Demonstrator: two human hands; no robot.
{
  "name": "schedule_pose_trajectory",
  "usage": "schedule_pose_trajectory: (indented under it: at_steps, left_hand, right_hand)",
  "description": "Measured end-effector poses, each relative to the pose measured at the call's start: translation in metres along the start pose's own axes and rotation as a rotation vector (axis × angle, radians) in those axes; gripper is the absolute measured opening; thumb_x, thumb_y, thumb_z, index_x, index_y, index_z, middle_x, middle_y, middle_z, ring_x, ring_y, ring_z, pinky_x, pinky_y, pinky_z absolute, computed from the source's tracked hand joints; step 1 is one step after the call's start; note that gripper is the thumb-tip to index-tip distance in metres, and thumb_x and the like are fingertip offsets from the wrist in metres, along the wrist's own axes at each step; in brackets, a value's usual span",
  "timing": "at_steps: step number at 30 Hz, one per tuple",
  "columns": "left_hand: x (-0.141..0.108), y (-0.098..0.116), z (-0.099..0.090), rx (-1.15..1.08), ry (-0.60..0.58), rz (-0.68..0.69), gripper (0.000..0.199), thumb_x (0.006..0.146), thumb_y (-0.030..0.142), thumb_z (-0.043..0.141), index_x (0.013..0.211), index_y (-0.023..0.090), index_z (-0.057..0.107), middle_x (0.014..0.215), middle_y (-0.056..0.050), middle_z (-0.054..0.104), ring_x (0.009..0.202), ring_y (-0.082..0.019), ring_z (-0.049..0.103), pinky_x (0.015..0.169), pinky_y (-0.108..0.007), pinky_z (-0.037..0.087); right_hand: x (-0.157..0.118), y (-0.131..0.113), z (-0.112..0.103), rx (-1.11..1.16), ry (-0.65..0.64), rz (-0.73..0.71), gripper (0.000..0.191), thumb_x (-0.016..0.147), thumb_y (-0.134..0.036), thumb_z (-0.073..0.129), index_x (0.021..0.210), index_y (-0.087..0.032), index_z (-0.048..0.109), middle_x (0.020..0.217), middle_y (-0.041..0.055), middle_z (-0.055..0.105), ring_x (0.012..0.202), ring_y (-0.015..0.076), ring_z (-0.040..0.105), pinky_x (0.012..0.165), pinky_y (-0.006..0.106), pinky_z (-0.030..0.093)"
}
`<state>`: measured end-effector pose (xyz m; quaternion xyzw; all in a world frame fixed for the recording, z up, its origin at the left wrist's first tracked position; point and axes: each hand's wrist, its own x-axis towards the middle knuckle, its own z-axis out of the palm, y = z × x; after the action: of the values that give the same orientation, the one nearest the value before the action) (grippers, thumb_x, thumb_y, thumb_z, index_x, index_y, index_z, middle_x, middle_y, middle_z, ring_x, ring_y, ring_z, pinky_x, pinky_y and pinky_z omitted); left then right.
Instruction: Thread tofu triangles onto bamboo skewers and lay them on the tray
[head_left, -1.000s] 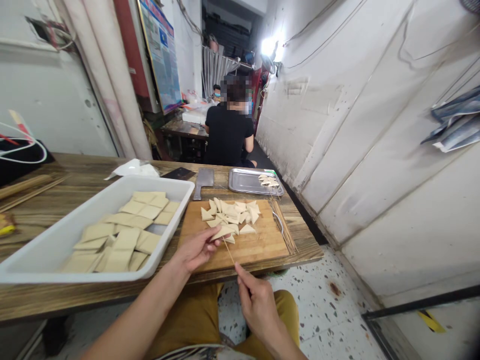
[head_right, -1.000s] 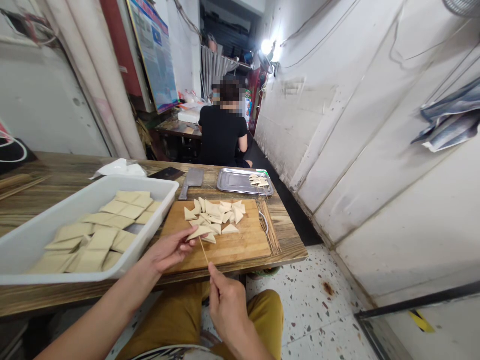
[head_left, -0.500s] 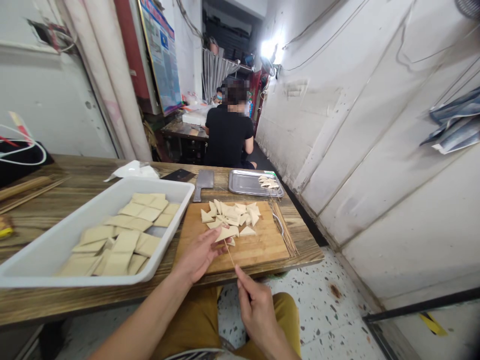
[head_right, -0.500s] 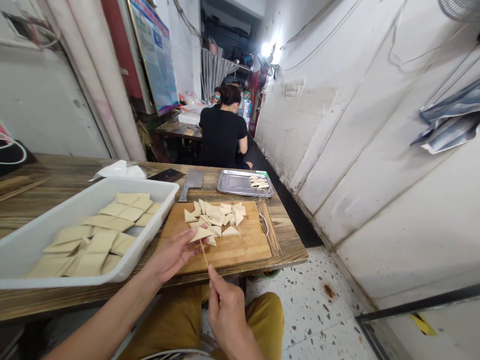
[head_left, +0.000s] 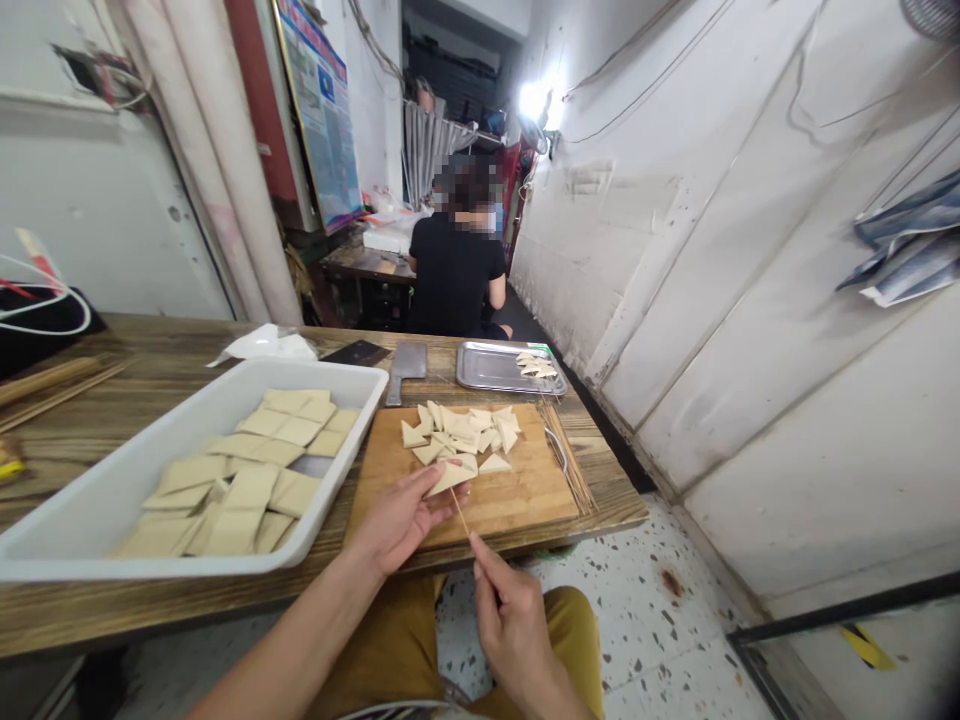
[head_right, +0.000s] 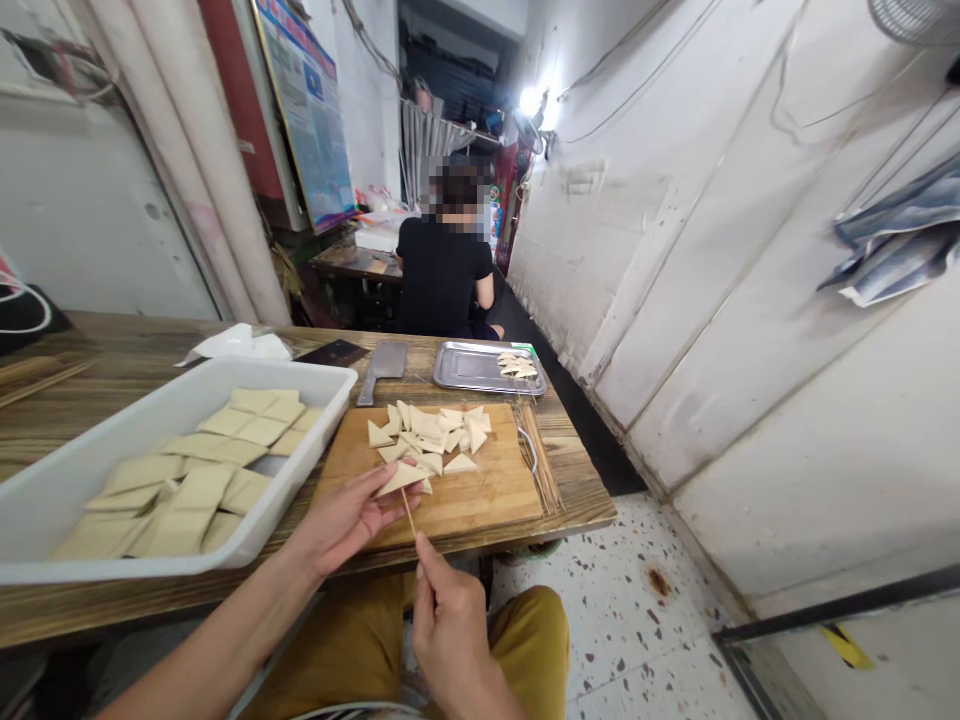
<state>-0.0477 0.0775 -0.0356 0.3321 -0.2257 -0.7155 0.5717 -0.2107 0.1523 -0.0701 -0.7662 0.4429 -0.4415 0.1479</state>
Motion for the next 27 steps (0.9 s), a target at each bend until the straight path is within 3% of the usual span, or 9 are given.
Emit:
schedule_pose_trajectory:
  at_steps: [9,13,27]
  left_hand:
    - [-0.003,-0.002,0.003,0.040,0.048,0.074,0.015,0.081,0.019,0.062,0.091,0.009,0.068,0.097,-0.014,0.070,0.083,-0.020,0.068,0.077,-0.031,0.057]
    - [-0.005,-0.005,0.007,0.044,0.059,0.114,0.013,0.079,0.017,0.064,0.087,0.008,0.069,0.097,-0.014,0.070,0.081,-0.020,0.068,0.075,-0.030,0.057]
    - [-0.006,-0.006,0.010,-0.052,0.072,0.038,0.014,0.084,0.013,0.055,0.088,0.007,0.067,0.090,-0.014,0.072,0.082,-0.021,0.070,0.078,-0.033,0.057]
  right_hand:
    - [-0.001,0.000,0.000,0.018,-0.002,-0.041,0.041,0.093,-0.021,0.037,0.125,-0.012,0.061,0.063,0.0054,0.066,0.051,0.0139,0.060,0.064,0.022,0.054]
    - [-0.003,-0.002,-0.001,-0.005,-0.007,-0.066,0.042,0.093,-0.019,0.036,0.125,-0.010,0.060,0.062,0.0054,0.065,0.051,0.0141,0.060,0.062,0.022,0.054]
    - [-0.008,0.009,0.006,0.005,0.049,-0.116,0.041,0.093,-0.017,0.036,0.127,-0.008,0.058,0.060,0.0043,0.062,0.050,0.0138,0.058,0.071,0.024,0.055]
